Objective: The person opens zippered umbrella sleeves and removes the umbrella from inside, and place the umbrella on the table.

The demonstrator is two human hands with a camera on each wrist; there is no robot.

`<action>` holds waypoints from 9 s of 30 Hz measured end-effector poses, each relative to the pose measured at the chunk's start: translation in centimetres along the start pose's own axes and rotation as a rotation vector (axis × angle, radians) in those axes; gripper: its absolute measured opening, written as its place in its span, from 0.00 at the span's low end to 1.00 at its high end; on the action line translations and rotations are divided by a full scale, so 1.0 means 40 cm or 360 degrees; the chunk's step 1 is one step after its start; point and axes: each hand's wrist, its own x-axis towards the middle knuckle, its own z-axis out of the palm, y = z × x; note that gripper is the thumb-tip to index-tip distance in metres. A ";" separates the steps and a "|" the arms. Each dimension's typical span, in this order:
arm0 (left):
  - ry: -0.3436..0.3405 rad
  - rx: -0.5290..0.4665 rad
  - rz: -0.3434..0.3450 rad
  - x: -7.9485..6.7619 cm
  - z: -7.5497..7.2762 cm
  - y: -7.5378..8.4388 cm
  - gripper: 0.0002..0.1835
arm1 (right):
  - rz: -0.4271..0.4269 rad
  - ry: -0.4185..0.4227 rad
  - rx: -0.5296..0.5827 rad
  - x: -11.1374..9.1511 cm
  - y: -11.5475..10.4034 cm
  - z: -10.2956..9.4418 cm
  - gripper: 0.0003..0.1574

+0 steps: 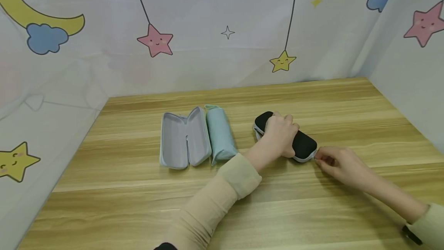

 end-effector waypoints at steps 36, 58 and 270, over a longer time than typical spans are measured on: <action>-0.0207 -0.0640 0.0358 0.031 0.047 -0.139 0.36 | 0.0100 -0.0056 0.0035 -0.002 -0.002 -0.017 0.14; -0.0204 -0.0664 0.0359 0.020 0.047 -0.146 0.36 | 0.0075 -0.0028 0.0026 -0.001 -0.009 -0.014 0.14; -0.0222 -0.1136 0.0258 -0.051 0.086 -0.166 0.32 | 0.0055 -0.0079 -0.0311 0.027 -0.100 0.023 0.07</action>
